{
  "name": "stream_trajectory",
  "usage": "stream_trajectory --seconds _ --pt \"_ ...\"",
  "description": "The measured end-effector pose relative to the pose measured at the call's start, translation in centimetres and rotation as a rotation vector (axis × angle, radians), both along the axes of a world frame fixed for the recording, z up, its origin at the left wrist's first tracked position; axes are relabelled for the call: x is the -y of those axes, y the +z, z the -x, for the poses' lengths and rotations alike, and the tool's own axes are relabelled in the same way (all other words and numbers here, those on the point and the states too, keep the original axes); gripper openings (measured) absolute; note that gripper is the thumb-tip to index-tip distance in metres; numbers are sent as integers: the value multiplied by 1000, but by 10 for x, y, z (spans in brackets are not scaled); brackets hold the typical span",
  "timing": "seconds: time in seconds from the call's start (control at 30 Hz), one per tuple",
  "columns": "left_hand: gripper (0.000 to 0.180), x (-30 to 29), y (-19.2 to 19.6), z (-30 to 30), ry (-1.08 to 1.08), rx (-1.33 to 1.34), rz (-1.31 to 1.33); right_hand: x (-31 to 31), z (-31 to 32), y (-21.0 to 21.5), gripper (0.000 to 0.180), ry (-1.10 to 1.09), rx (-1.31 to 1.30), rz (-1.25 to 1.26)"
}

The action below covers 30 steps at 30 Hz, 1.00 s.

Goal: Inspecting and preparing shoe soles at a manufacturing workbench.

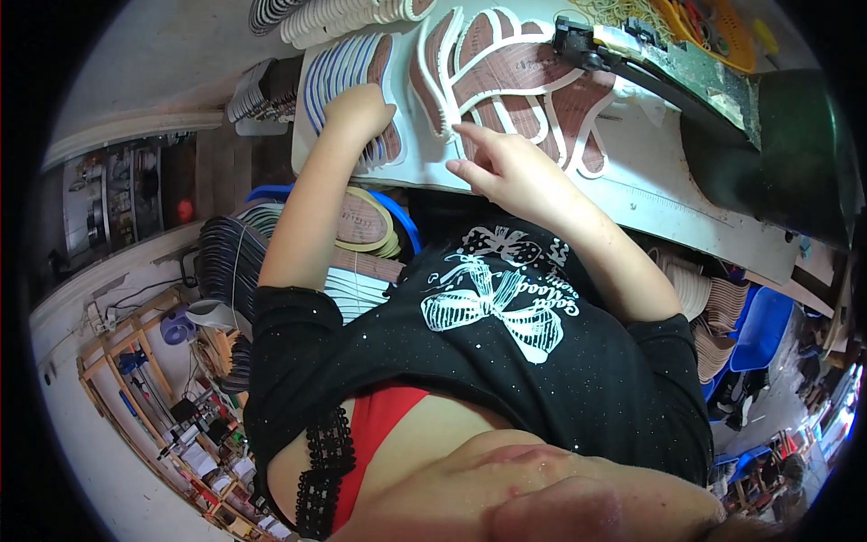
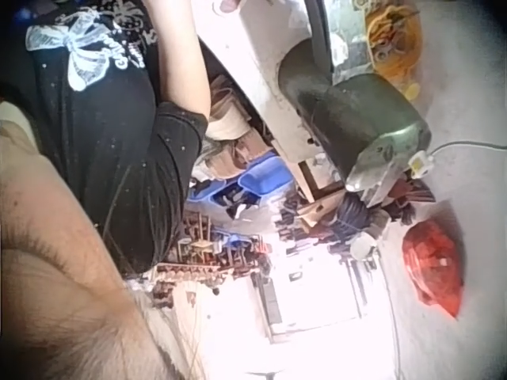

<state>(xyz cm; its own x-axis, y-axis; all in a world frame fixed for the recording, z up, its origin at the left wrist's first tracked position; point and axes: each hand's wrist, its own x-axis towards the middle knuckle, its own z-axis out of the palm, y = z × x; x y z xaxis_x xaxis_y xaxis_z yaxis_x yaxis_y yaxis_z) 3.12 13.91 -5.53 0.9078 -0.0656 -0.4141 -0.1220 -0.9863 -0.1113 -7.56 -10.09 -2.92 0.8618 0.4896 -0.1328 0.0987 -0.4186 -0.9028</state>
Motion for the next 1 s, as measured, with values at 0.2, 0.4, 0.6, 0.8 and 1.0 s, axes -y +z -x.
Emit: stream_trajectory --seconds 0.2,0.4,0.6,0.8,1.0 --pt "43 24 14 0 -20 16 -138 42 23 -16 40 17 -236 -113" --pt "36 23 -3 0 -29 61 -70 54 45 -32 42 -32 -365 -120" --pt "34 -2 9 -13 7 183 100 54 51 -28 40 46 -363 -27" --pt "25 37 93 28 30 189 666 52 35 -14 44 -188 -245 -397" --pt "11 122 105 120 -643 510 730 24 17 24 38 -284 -114 -843"
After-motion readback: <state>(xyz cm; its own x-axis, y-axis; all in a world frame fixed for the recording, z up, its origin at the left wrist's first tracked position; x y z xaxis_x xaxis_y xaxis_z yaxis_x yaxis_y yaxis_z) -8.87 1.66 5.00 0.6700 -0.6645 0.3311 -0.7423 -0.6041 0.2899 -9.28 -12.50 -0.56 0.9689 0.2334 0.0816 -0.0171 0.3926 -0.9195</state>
